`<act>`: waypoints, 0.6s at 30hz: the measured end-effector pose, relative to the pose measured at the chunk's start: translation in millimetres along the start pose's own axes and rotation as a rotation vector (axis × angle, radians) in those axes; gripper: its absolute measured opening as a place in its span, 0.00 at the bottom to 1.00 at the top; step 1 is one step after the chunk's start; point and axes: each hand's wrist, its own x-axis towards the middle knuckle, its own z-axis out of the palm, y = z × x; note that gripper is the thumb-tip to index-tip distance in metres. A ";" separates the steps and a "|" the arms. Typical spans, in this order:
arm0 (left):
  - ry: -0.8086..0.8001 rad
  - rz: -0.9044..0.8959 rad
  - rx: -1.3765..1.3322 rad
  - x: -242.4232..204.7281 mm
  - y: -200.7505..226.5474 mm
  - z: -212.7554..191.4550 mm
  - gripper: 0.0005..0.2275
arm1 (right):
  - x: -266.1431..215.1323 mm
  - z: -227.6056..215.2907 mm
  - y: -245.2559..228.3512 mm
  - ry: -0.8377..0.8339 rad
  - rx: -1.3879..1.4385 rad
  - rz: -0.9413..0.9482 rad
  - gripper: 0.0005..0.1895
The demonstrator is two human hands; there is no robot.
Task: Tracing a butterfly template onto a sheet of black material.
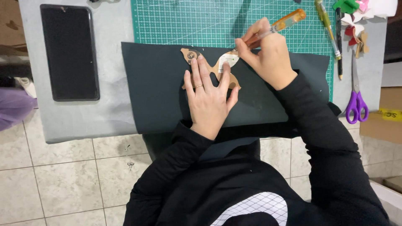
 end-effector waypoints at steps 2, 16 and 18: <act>0.004 -0.008 -0.007 0.3 -0.2 1.2 0.27 | 5.2 3.2 -5.6 -0.010 0.034 -0.003 0.13; 0.035 -0.029 -0.057 -2.5 -0.5 8.1 0.23 | 20.7 15.7 -30.1 -0.163 -0.003 -0.103 0.12; 0.076 -0.037 -0.054 -2.6 0.5 8.3 0.23 | 20.4 17.3 -31.0 -0.181 -0.020 -0.128 0.11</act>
